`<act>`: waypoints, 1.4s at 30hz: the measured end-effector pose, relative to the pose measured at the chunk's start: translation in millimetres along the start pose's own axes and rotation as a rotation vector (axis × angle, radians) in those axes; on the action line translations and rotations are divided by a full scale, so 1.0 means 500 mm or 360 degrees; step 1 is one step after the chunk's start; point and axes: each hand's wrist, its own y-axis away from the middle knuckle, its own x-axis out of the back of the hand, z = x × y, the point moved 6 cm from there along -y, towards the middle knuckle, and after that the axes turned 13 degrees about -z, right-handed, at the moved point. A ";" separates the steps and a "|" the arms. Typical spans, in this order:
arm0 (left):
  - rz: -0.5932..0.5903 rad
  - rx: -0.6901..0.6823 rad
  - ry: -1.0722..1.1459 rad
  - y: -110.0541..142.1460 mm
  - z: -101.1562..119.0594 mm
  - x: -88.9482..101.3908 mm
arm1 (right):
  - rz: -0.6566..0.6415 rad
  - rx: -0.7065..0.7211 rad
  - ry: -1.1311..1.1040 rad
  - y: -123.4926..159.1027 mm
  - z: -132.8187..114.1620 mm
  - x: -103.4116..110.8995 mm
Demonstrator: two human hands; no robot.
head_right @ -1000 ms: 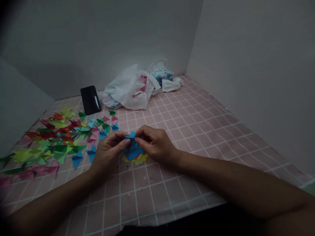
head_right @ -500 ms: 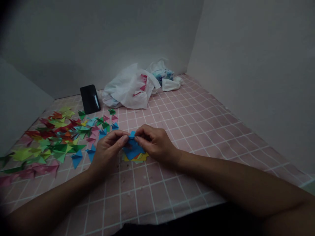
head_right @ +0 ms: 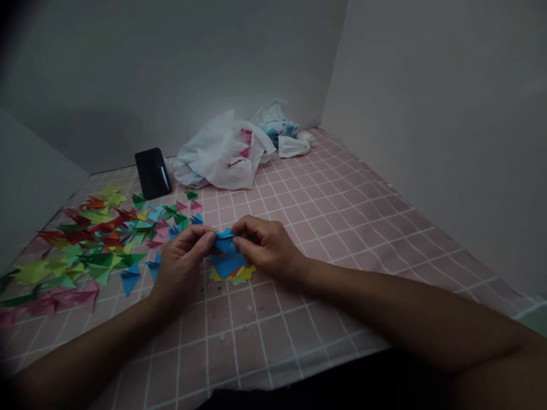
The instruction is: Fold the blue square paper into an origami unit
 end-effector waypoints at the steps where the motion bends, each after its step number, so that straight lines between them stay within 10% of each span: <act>1: -0.0003 0.0001 0.0004 0.000 0.000 0.000 | 0.0002 -0.0010 -0.0023 0.000 0.001 0.000; 25: 0.0017 0.0033 -0.0023 -0.002 -0.012 -0.001 | -0.0077 -0.0175 -0.0484 -0.008 0.028 -0.008; 42: -0.0095 0.0096 0.0233 -0.003 -0.026 -0.011 | -0.0027 -0.0056 -0.0073 -0.006 0.008 0.003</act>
